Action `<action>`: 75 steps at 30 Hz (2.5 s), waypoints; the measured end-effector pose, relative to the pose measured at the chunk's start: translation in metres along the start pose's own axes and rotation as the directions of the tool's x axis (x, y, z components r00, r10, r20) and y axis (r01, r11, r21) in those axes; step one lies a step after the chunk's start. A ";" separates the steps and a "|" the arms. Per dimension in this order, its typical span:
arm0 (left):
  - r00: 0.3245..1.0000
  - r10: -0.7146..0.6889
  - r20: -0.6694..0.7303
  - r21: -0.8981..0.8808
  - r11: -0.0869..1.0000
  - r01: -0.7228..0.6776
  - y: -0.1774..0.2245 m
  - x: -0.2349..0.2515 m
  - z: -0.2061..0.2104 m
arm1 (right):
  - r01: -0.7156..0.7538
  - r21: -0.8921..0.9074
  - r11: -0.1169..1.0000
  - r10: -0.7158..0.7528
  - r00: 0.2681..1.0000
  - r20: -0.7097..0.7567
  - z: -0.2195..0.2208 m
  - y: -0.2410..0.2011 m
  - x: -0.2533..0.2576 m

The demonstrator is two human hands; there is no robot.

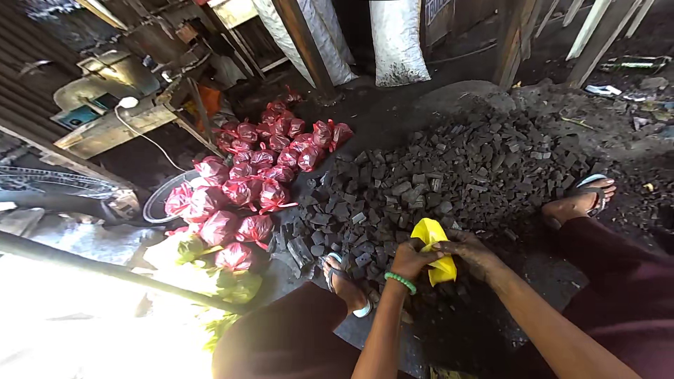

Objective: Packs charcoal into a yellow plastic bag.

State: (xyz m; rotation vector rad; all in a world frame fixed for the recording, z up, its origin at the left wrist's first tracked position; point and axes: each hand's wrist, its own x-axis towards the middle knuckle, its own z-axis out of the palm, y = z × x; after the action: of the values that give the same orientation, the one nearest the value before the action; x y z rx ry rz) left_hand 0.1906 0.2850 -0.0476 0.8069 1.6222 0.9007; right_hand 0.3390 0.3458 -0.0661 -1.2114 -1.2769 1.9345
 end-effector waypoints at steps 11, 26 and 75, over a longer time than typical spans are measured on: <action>0.961 0.171 -0.219 -0.307 0.923 -0.234 0.018 -0.009 -0.049 | 0.060 -0.600 0.797 0.006 0.994 0.107 -0.048 0.024 0.016; 0.956 0.145 -0.253 0.899 0.400 0.177 0.108 -0.037 -0.194 | 0.441 -0.227 0.868 -0.387 0.888 0.248 0.026 -0.051 0.092; 0.949 -0.315 -0.029 0.793 0.570 0.213 0.046 0.047 -0.125 | 0.430 -0.743 0.513 0.091 0.834 0.544 0.045 -0.004 0.102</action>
State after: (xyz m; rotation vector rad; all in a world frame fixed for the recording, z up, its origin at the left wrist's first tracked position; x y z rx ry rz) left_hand 0.0619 0.3281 -0.0105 1.1347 1.9739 -0.1594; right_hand 0.2518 0.4085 -0.0951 -0.8295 -2.7695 1.4870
